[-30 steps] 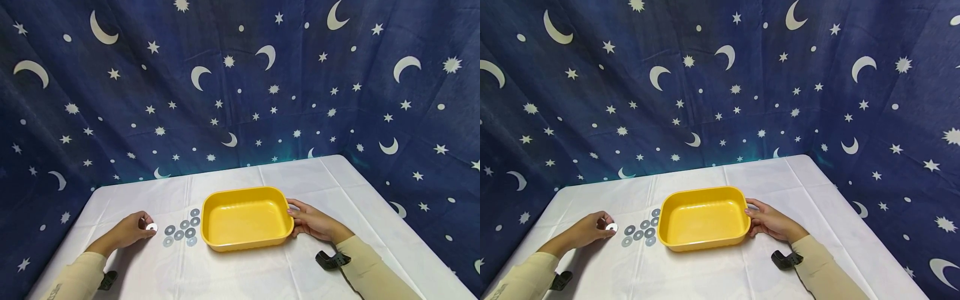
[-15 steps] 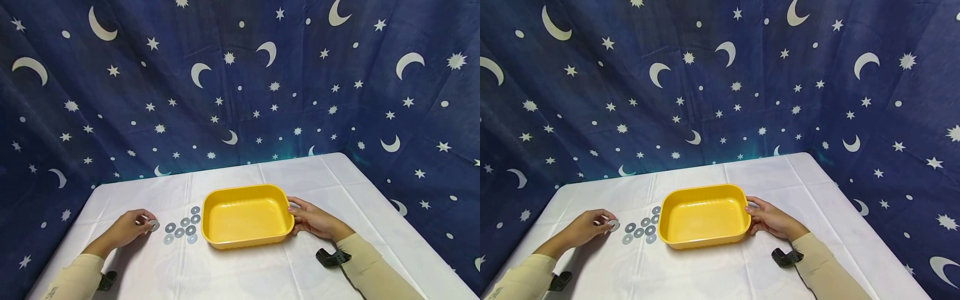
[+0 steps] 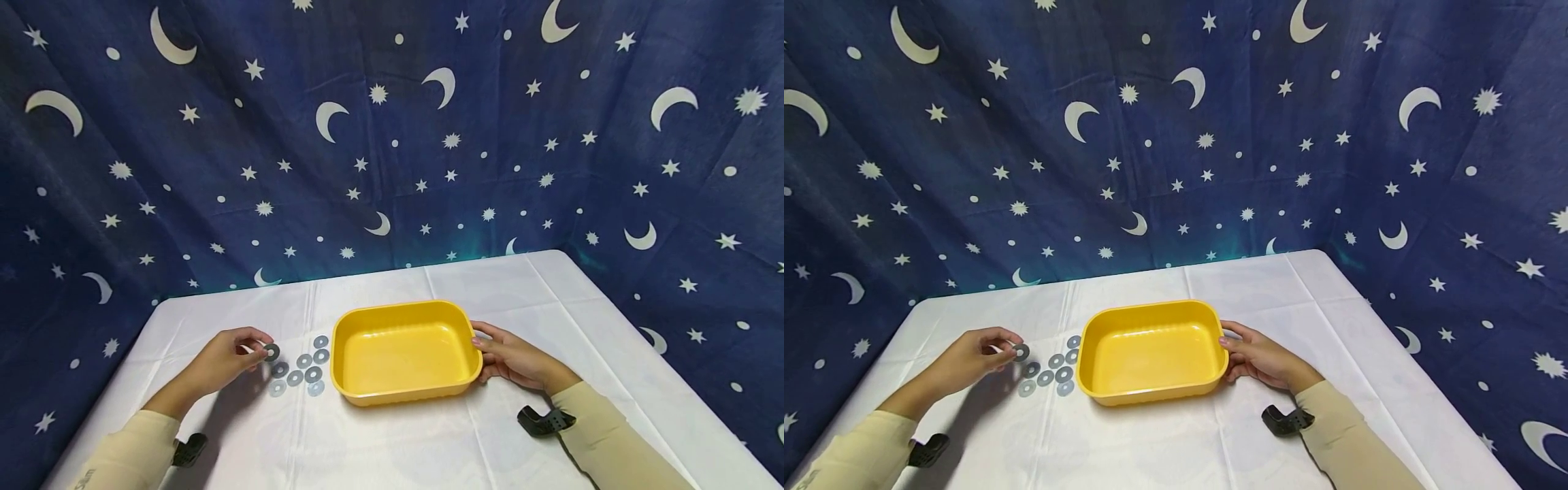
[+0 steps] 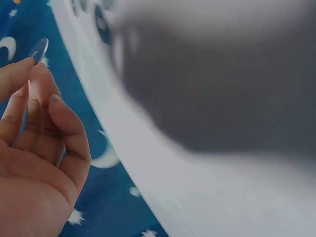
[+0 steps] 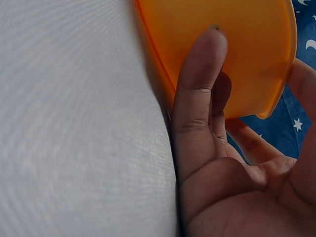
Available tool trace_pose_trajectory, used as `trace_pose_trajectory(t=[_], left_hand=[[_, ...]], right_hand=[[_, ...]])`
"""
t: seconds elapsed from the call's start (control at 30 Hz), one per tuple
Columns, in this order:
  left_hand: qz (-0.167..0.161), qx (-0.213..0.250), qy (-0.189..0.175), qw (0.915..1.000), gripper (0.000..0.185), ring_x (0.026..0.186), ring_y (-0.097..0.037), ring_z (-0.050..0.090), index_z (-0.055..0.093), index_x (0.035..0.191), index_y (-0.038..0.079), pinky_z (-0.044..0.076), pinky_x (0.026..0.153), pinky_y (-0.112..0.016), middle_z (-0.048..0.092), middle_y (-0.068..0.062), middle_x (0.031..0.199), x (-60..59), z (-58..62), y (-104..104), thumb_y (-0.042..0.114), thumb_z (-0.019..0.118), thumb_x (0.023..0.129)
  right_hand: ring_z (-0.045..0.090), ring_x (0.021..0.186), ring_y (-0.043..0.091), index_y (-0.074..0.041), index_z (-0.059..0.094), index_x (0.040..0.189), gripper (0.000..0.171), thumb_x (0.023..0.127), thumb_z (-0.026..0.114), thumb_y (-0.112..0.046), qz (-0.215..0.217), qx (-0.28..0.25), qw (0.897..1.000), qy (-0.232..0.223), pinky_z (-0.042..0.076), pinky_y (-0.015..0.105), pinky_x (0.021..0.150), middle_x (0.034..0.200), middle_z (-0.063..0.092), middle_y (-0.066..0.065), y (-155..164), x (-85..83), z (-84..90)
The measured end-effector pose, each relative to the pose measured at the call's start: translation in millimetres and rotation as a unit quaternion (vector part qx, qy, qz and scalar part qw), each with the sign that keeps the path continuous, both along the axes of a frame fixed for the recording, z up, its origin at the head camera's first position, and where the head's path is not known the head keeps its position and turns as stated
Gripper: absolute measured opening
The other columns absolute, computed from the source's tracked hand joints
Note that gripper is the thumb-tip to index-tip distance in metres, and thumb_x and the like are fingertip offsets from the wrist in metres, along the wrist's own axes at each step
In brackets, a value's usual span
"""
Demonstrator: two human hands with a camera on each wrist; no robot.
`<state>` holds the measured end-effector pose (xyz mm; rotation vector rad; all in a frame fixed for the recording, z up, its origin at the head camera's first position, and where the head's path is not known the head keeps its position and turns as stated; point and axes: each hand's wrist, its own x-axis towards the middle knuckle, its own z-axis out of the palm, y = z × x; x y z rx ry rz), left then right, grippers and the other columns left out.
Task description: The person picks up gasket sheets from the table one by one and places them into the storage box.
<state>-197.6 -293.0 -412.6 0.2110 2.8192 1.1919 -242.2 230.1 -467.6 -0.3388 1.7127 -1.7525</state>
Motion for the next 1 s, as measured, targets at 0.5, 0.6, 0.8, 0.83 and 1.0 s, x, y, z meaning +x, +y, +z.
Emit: trace_pose_trajectory(t=[0.5,0.6,0.8,0.83,1.0], left_hand=[[-0.048,0.031,0.015,0.9982,0.018,0.071,-0.020,0.063,0.069,0.110,0.007,0.055,0.065,-0.028,0.069,-0.013,0.092,-6.8,41.0,70.7,0.007,0.070,0.091],[-0.053,0.030,0.011,0.9981,0.017,0.072,-0.020,0.063,0.070,0.109,0.011,0.055,0.066,-0.027,0.068,-0.010,0.093,-8.8,44.3,85.0,0.009,0.070,0.092],[-0.078,0.035,0.007,0.9963,0.015,0.076,-0.024,0.063,0.071,0.108,0.012,0.055,0.069,-0.026,0.067,-0.004,0.089,-13.3,45.1,108.7,0.009,0.070,0.093],[-0.084,0.037,0.007,0.9958,0.015,0.076,-0.024,0.062,0.071,0.107,0.012,0.055,0.070,-0.026,0.067,-0.003,0.089,-14.3,44.8,112.1,0.009,0.070,0.093],[-0.105,0.039,0.004,0.9937,0.013,0.074,-0.019,0.059,0.071,0.105,0.014,0.053,0.068,-0.025,0.067,-0.001,0.087,-19.8,42.3,127.8,0.010,0.070,0.093]], right_hand=[[0.070,0.083,0.020,-0.008,0.006,0.160,0.073,0.106,0.048,-0.034,-0.001,0.008,1.000,-0.004,0.060,0.032,0.077,0.116,0.069,0.012,-1.3,-1.3,1.9],[0.070,0.084,0.021,-0.008,0.007,0.160,0.073,0.106,0.048,-0.035,0.000,0.010,1.000,-0.004,0.060,0.032,0.078,0.118,0.069,0.013,-0.7,-0.7,2.8],[0.070,0.086,0.021,-0.009,0.007,0.160,0.073,0.106,0.049,-0.035,-0.001,0.017,1.000,-0.003,0.060,0.033,0.079,0.121,0.068,0.014,-1.5,-0.6,3.3],[0.070,0.085,0.021,-0.009,0.007,0.160,0.073,0.106,0.049,-0.035,-0.001,0.017,1.000,-0.003,0.060,0.033,0.079,0.122,0.067,0.014,-1.7,-0.8,3.0],[0.070,0.084,0.021,-0.009,0.008,0.160,0.072,0.106,0.048,-0.035,0.000,0.018,1.000,-0.003,0.060,0.033,0.079,0.121,0.068,0.015,-1.6,-0.9,0.8]])
